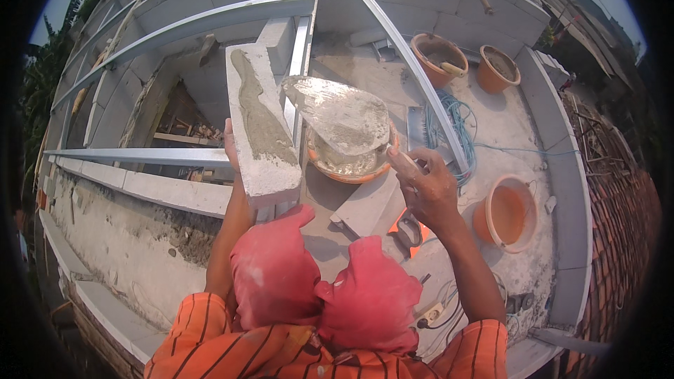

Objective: The person cuts a brick with a saw, applies mortar to the brick using a trowel, and fits the brick and smaller pieces into a metal frame on a roof.

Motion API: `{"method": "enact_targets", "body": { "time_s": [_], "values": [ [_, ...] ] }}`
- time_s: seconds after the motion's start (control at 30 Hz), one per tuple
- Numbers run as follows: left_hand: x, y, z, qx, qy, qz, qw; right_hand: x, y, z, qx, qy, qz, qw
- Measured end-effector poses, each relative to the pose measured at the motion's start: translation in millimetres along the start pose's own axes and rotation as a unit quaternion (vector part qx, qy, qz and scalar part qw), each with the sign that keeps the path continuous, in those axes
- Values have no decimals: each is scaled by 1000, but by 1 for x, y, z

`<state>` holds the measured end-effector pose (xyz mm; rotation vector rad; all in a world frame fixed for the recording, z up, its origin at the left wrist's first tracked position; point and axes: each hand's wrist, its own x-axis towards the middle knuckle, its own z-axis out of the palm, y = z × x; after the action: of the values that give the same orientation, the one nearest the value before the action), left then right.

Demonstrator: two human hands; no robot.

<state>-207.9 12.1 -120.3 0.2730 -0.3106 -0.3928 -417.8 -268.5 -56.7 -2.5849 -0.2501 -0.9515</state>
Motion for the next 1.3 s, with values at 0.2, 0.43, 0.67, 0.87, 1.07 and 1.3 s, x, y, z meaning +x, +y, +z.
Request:
{"method": "enact_targets", "body": {
  "time_s": [0.2,0.43,0.67,0.87,1.07,1.3],
  "values": [
    [-1,-16,24,9,-5,-51,999,52,10,28,-49,-20,-57,997],
    [-3,-16,12,-28,-9,-69,997,41,46,63,24,-6,-2,1000],
    [-3,-1,-16,-69,-39,-45,996,20,78,80,-87,-318,171,928],
    [-7,3,-8,33,10,17,999,60,85,151,-146,-549,156,808],
    [-6,8,-4,83,9,82,993,38,134,154,124,-609,318,715],
    [-11,11,20,162,121,166,965,28,101,64,385,-414,435,701]
  ]
}}
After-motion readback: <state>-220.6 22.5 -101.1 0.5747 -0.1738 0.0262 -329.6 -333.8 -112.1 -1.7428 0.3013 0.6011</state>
